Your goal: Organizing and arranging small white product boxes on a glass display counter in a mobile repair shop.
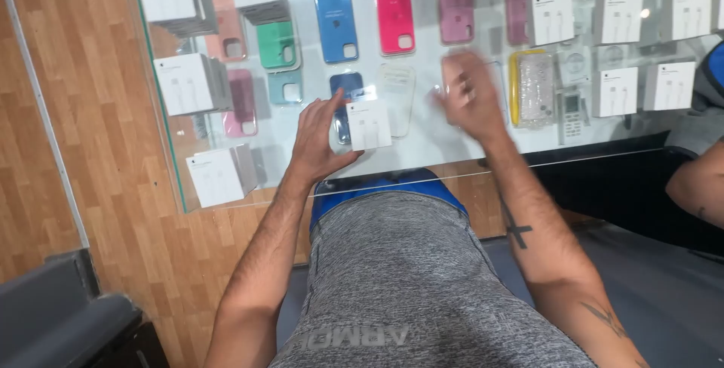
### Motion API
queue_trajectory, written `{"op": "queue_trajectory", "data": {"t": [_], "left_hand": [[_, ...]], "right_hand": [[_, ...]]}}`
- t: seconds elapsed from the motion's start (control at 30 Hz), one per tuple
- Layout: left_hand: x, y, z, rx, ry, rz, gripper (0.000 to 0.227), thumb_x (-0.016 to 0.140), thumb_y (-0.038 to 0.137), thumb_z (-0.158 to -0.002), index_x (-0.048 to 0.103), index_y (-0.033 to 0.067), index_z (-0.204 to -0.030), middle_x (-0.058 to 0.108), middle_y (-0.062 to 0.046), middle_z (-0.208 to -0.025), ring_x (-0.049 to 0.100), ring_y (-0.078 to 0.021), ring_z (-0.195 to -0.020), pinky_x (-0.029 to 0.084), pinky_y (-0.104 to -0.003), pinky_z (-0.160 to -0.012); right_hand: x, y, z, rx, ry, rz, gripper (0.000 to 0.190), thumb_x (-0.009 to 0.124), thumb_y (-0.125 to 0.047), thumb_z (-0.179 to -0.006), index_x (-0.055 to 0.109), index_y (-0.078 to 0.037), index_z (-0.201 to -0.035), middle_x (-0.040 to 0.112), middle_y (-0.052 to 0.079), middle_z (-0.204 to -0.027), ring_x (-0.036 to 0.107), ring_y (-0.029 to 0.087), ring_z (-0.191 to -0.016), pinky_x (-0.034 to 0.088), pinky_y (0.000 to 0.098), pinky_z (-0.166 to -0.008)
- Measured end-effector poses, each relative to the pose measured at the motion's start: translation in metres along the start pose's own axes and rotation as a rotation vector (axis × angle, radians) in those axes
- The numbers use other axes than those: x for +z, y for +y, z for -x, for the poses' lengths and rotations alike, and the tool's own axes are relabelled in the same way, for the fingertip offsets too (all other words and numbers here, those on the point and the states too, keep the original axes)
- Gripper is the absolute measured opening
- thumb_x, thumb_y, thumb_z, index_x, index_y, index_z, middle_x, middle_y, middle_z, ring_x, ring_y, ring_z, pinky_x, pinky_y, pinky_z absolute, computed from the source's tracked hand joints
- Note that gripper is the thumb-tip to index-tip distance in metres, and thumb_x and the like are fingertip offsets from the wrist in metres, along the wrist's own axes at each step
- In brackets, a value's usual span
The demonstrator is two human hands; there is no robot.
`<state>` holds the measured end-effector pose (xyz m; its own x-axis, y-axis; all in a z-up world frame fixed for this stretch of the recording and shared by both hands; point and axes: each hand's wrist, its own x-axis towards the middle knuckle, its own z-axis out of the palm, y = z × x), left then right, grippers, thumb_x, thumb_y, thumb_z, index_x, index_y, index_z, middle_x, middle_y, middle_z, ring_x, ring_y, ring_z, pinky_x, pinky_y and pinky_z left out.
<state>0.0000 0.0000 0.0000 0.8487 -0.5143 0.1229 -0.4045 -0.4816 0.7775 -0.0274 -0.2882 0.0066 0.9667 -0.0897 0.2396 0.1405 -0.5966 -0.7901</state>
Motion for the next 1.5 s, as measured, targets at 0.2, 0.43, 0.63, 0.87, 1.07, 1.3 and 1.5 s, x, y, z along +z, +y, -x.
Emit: {"op": "queue_trajectory", "data": {"t": [0.2, 0.43, 0.63, 0.87, 1.07, 1.3, 1.5], "left_hand": [[0.0, -0.008, -0.003, 0.081, -0.022, -0.037, 0.094, 0.078, 0.034, -0.061, 0.032, 0.0038, -0.137, 0.052, -0.008, -0.127, 0.045, -0.0309, -0.115, 0.026, -0.043, -0.104], [-0.002, 0.005, -0.003, 0.087, -0.014, -0.113, 0.095, 0.078, 0.03, -0.063, 0.027, 0.0068, -0.139, 0.052, -0.006, -0.126, 0.045, -0.0277, -0.113, 0.026, -0.046, -0.103], [-0.003, 0.005, -0.006, -0.114, -0.086, -0.048, 0.099, 0.084, 0.023, -0.056, 0.032, 0.0102, -0.139, 0.054, -0.007, -0.124, 0.043, -0.0226, -0.122, 0.018, -0.043, -0.114], [-0.002, 0.001, -0.002, -0.08, -0.042, -0.049, 0.098, 0.085, 0.027, -0.056, 0.034, 0.0121, -0.138, 0.056, -0.005, -0.123, 0.044, -0.0193, -0.121, 0.019, -0.041, -0.114], [0.001, -0.003, -0.003, -0.018, -0.003, -0.03, 0.098, 0.086, 0.029, -0.054, 0.037, 0.0105, -0.137, 0.056, -0.005, -0.123, 0.046, -0.0188, -0.119, 0.02, -0.04, -0.114], [0.006, -0.012, -0.002, 0.072, 0.066, 0.004, 0.102, 0.088, 0.023, -0.049, 0.039, 0.01, -0.137, 0.058, -0.005, -0.122, 0.049, -0.0213, -0.117, 0.024, -0.043, -0.11], [0.0, -0.002, -0.002, -0.004, -0.016, -0.008, 0.096, 0.085, 0.028, -0.058, 0.035, 0.0133, -0.139, 0.053, -0.001, -0.128, 0.043, -0.0173, -0.124, 0.02, -0.041, -0.113]], "right_hand": [[-0.073, 0.083, -0.013, 0.158, 0.214, 0.688, 0.048, 0.07, -0.027, -0.089, 0.052, -0.004, -0.127, 0.035, 0.031, -0.135, 0.032, 0.042, -0.126, 0.023, 0.0515, -0.1], [-0.046, 0.029, 0.004, 0.114, 0.185, 0.813, 0.036, 0.065, -0.029, -0.087, 0.061, -0.008, -0.116, 0.052, 0.018, -0.107, 0.046, 0.033, -0.095, 0.04, 0.0442, -0.08], [-0.03, 0.003, 0.017, 0.271, 0.004, 0.506, 0.03, 0.063, -0.036, -0.087, 0.065, -0.019, -0.111, 0.055, 0.008, -0.102, 0.058, 0.025, -0.09, 0.048, 0.0354, -0.075], [-0.04, -0.013, 0.011, 0.277, 0.047, 0.44, 0.035, 0.063, -0.027, -0.089, 0.06, -0.009, -0.119, 0.048, 0.018, -0.126, 0.06, 0.03, -0.093, 0.048, 0.0427, -0.084], [-0.014, -0.015, 0.022, 0.396, -0.044, 0.273, 0.035, 0.061, -0.026, -0.09, 0.058, -0.006, -0.118, 0.048, 0.018, -0.125, 0.065, 0.024, -0.076, 0.054, 0.0337, -0.067], [-0.013, -0.001, 0.022, 0.381, -0.061, -0.045, 0.057, 0.068, -0.022, -0.088, 0.041, -0.003, -0.134, 0.038, 0.021, -0.134, 0.059, 0.033, -0.068, 0.053, 0.031, -0.052], [-0.028, -0.048, 0.003, 0.317, -0.359, 0.058, 0.083, 0.077, -0.01, -0.071, 0.032, -0.008, -0.141, 0.024, 0.018, -0.148, 0.057, 0.026, -0.074, 0.048, 0.0348, -0.064]]}}
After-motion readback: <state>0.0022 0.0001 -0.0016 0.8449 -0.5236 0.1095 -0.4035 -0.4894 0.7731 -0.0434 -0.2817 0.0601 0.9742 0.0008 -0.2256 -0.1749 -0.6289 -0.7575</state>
